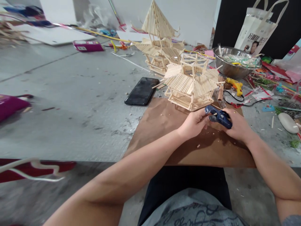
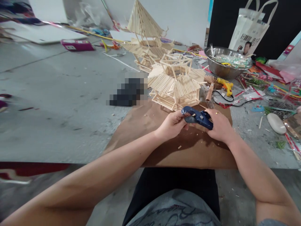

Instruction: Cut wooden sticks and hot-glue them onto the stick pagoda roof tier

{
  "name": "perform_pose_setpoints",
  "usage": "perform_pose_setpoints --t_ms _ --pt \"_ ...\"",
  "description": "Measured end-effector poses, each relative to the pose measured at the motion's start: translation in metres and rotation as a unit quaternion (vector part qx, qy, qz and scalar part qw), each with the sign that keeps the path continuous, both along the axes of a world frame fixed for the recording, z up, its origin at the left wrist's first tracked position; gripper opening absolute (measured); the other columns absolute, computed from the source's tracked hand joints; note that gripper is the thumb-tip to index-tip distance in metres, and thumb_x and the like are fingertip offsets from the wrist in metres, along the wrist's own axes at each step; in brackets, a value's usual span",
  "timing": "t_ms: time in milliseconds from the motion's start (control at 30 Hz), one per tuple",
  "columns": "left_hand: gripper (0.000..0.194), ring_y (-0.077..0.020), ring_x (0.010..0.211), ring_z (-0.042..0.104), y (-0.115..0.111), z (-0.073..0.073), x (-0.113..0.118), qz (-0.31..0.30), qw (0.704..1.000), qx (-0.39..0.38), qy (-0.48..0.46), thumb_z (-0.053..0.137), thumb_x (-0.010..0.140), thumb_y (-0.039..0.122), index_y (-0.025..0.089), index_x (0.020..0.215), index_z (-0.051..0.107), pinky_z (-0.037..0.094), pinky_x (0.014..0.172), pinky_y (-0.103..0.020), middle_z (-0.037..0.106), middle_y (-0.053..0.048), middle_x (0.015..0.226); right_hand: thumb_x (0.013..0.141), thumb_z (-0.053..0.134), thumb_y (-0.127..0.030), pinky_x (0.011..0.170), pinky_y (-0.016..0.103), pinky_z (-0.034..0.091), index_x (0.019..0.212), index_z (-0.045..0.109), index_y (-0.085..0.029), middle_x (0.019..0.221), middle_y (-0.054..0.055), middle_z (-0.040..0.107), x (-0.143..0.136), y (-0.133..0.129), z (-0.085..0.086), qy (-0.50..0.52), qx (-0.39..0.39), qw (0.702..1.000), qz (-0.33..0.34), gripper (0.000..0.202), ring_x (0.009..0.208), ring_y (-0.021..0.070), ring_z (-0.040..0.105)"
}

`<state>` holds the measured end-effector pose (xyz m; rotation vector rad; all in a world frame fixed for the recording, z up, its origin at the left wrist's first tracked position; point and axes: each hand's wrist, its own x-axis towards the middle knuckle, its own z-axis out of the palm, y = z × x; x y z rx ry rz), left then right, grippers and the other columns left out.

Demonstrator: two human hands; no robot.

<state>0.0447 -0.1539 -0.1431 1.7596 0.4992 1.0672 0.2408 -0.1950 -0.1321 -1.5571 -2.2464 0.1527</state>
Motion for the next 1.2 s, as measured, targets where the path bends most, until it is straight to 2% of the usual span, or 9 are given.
perform_pose_setpoints --t_ms 200,400,733,867,967,1200 --pt "0.026 -0.0041 0.043 0.044 0.001 0.000 0.000 -0.006 1.000 0.003 0.004 0.047 0.085 0.038 0.015 0.073 0.047 0.039 0.044 -0.015 0.050 0.003 0.057 0.067 0.055 -0.027 0.077 0.045 0.047 0.114 0.045 -0.019 0.106 0.013 0.061 0.000 -0.001 -0.003 -0.015 0.001 1.000 -0.024 0.049 0.097 0.0308 0.059" --pt "0.034 -0.0047 0.043 0.046 0.001 -0.003 -0.001 0.003 1.000 -0.011 0.027 0.046 0.085 0.046 0.015 0.071 0.046 0.038 0.044 -0.016 0.053 0.001 0.059 0.065 0.055 -0.024 0.077 0.042 0.048 0.112 0.047 -0.016 0.107 0.014 0.063 -0.002 -0.003 -0.005 -0.032 0.009 0.999 -0.021 0.049 0.096 0.0297 0.061" --pt "0.026 -0.0047 0.044 0.044 0.001 -0.005 -0.002 0.018 0.999 0.027 0.043 0.043 0.087 0.034 0.015 0.069 0.046 0.036 0.043 -0.015 0.051 0.002 0.057 0.071 0.052 -0.032 0.067 0.038 0.048 0.104 0.050 -0.018 0.093 0.011 0.067 -0.008 -0.009 -0.004 -0.072 0.023 0.995 -0.070 0.036 0.085 0.0289 0.065" --pt "0.020 -0.0042 0.042 0.043 0.002 -0.007 0.000 0.025 1.000 -0.003 0.018 0.048 0.084 0.031 0.016 0.070 0.047 0.035 0.041 -0.014 0.051 0.003 0.056 0.069 0.054 -0.029 0.066 0.037 0.047 0.105 0.050 -0.019 0.090 0.010 0.068 -0.008 -0.010 -0.005 -0.078 0.021 0.993 -0.084 0.037 0.083 0.0284 0.065" --pt "0.018 -0.0037 0.041 0.043 0.002 -0.007 0.001 0.036 0.999 -0.015 0.000 0.051 0.080 0.030 0.016 0.069 0.048 0.035 0.039 -0.014 0.050 0.003 0.056 0.069 0.055 -0.033 0.068 0.039 0.047 0.108 0.050 -0.018 0.094 0.011 0.067 -0.008 -0.009 -0.004 -0.079 0.004 0.992 -0.096 0.042 0.086 0.0301 0.064" --pt "0.015 -0.0041 0.039 0.044 0.004 -0.008 -0.001 0.050 0.998 0.028 0.018 0.046 0.079 0.020 0.015 0.067 0.053 0.036 0.040 -0.015 0.053 0.002 0.055 0.069 0.055 -0.032 0.073 0.043 0.047 0.116 0.046 -0.016 0.108 0.014 0.062 -0.009 -0.005 0.002 -0.080 -0.026 0.993 -0.077 0.051 0.093 0.0319 0.061"
